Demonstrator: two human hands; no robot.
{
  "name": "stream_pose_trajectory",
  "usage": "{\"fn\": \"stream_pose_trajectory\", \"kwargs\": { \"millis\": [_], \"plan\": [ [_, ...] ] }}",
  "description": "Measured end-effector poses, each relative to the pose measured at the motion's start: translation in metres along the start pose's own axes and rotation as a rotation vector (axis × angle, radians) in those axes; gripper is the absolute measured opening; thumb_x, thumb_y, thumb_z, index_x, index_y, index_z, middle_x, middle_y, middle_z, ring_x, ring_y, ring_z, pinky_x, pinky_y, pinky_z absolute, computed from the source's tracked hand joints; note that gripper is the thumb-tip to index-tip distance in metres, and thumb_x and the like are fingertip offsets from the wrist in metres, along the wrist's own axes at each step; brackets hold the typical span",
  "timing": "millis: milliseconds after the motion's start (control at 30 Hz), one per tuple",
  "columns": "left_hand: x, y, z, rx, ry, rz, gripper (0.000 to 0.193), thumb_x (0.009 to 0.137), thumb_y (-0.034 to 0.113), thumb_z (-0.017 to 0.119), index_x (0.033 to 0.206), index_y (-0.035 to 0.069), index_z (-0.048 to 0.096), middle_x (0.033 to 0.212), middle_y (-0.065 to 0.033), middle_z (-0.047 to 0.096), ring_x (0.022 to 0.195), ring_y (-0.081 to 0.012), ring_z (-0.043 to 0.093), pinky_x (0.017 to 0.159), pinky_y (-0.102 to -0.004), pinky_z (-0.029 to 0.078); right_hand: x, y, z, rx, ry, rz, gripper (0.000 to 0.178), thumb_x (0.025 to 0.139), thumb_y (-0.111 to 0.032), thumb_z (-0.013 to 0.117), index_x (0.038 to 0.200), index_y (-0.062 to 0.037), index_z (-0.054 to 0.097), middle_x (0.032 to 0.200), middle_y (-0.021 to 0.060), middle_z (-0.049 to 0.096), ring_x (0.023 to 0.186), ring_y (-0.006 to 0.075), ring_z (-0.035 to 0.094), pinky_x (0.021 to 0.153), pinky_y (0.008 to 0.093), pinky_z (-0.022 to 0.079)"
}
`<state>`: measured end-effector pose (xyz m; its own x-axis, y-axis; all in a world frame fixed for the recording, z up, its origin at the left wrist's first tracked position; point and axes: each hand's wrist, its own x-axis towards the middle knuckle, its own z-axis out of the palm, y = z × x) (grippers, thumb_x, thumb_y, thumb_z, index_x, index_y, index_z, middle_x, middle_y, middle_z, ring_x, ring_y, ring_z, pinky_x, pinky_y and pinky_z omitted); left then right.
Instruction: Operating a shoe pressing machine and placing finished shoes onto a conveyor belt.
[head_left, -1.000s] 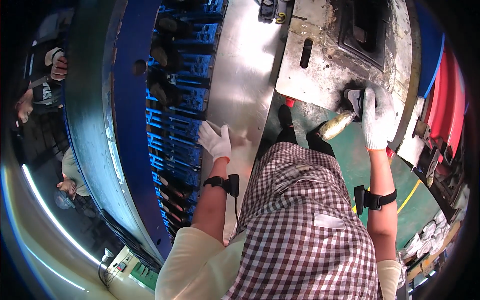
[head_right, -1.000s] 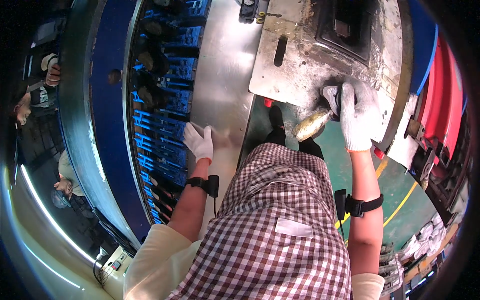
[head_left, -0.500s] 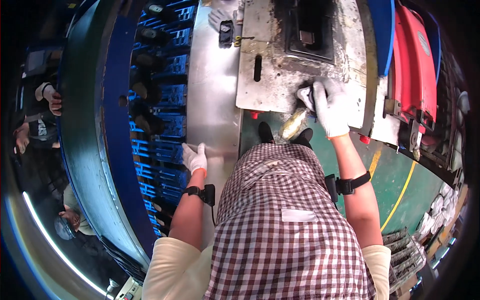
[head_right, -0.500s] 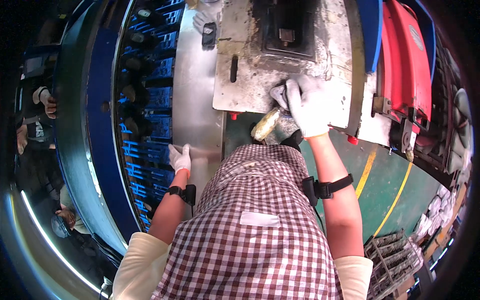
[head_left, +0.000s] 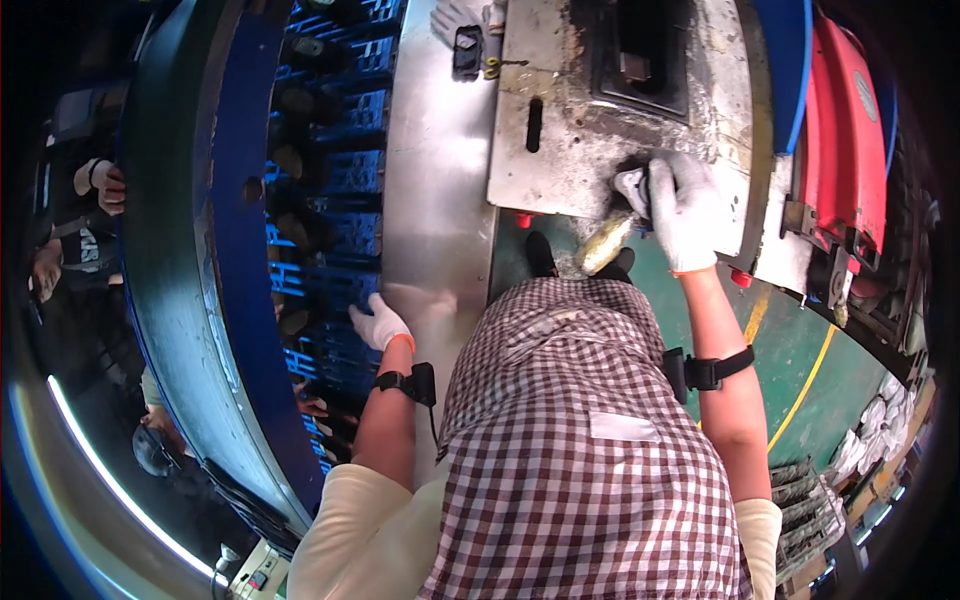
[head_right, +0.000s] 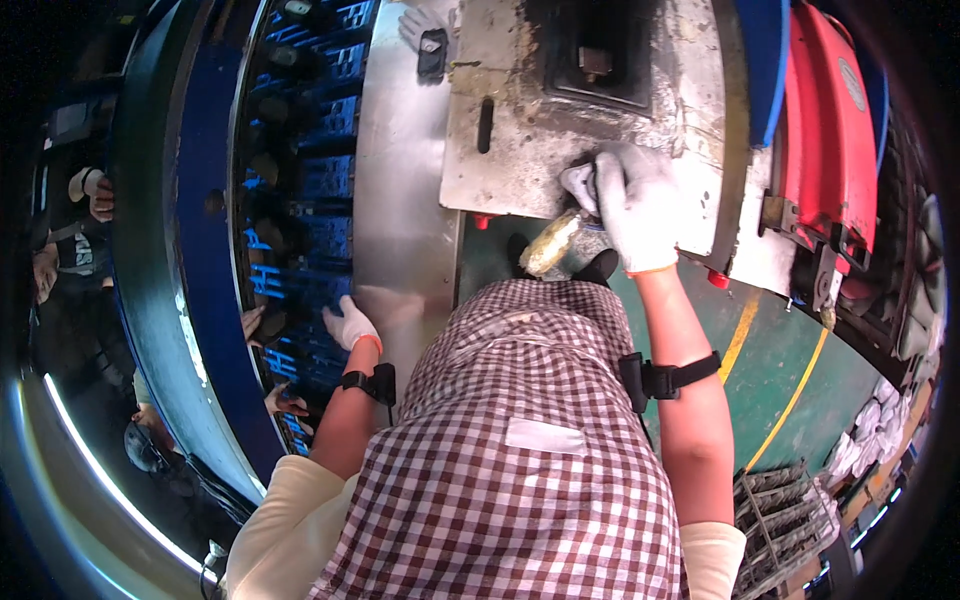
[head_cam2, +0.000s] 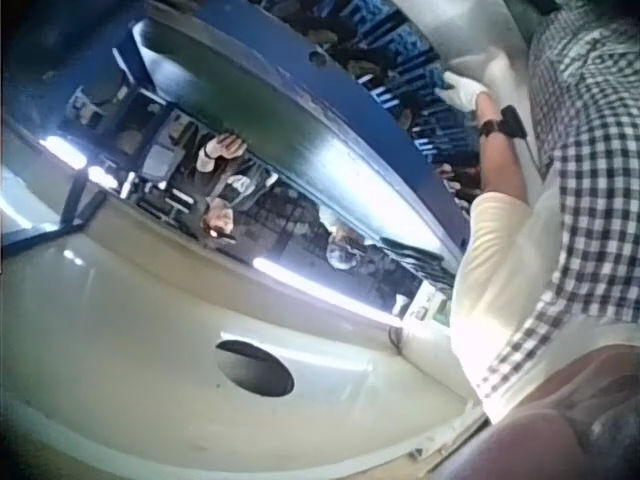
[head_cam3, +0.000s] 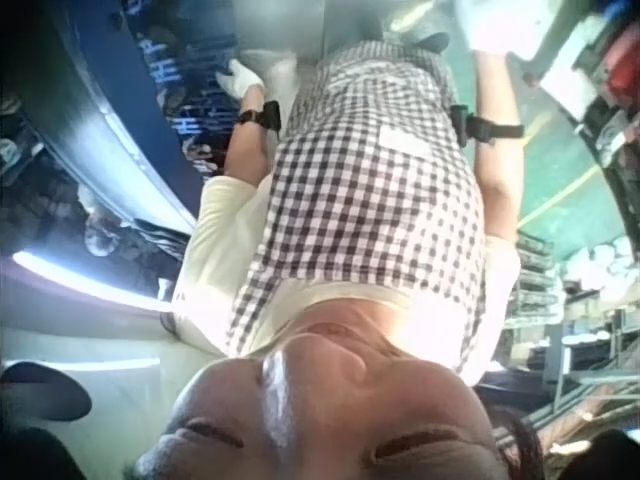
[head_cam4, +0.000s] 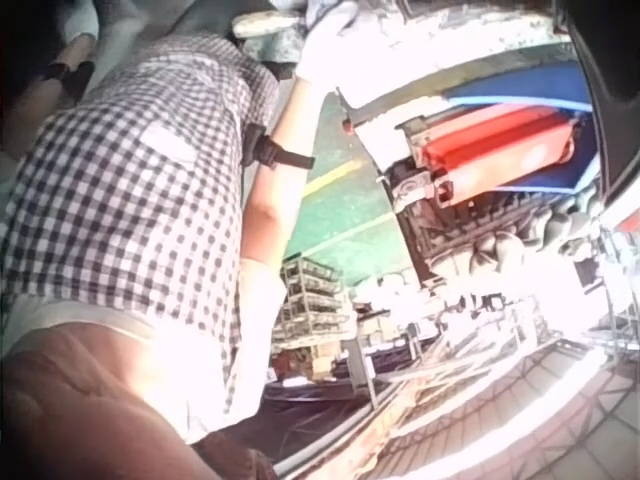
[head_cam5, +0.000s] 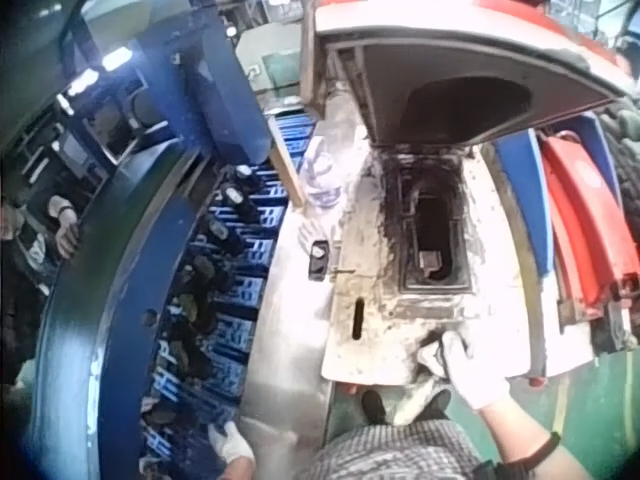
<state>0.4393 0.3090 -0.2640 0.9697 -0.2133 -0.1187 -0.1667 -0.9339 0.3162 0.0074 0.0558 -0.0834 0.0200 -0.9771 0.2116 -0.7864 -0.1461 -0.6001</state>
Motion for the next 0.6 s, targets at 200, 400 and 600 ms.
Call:
{"fn": "stream_pose_trajectory", "kwargs": {
  "millis": [200,400,600],
  "plan": [
    [0.083,-0.025,-0.033,-0.355,0.243,-0.558,0.09,0.095,0.063,0.064,0.159,0.004,0.038,0.153,-0.0277,0.049,0.137,-0.0439,0.053,0.113,-0.0512,0.044,-0.004,0.02,0.008,0.007,0.021,-0.008,0.019,0.099,-0.017,0.065,0.104,-0.0017,0.075,0.099,0.0191,0.073,0.094,0.0363,0.069,0.088,0.0436,0.053],
    [0.23,-0.145,-0.015,-0.926,-0.716,-0.065,0.066,0.1,0.065,0.051,0.146,0.018,0.058,0.151,-0.0061,0.057,0.138,-0.0263,0.05,0.114,-0.0458,0.043,0.0,0.021,0.001,-0.171,-0.001,-0.224,0.016,0.097,-0.017,0.064,0.094,-0.0025,0.071,0.089,0.0158,0.066,0.083,0.0373,0.062,0.078,0.0473,0.05],
    [0.275,-0.143,-0.023,-0.966,-0.664,-0.383,0.041,0.095,0.037,0.066,0.128,0.011,0.068,0.127,-0.0071,0.071,0.118,-0.0275,0.066,0.102,-0.0503,0.054,0.002,0.01,0.01,0.01,-0.027,-0.04,0.017,0.096,-0.018,0.065,0.094,-0.0028,0.073,0.091,0.0172,0.068,0.086,0.0364,0.063,0.082,0.0471,0.05]
  ]
}}
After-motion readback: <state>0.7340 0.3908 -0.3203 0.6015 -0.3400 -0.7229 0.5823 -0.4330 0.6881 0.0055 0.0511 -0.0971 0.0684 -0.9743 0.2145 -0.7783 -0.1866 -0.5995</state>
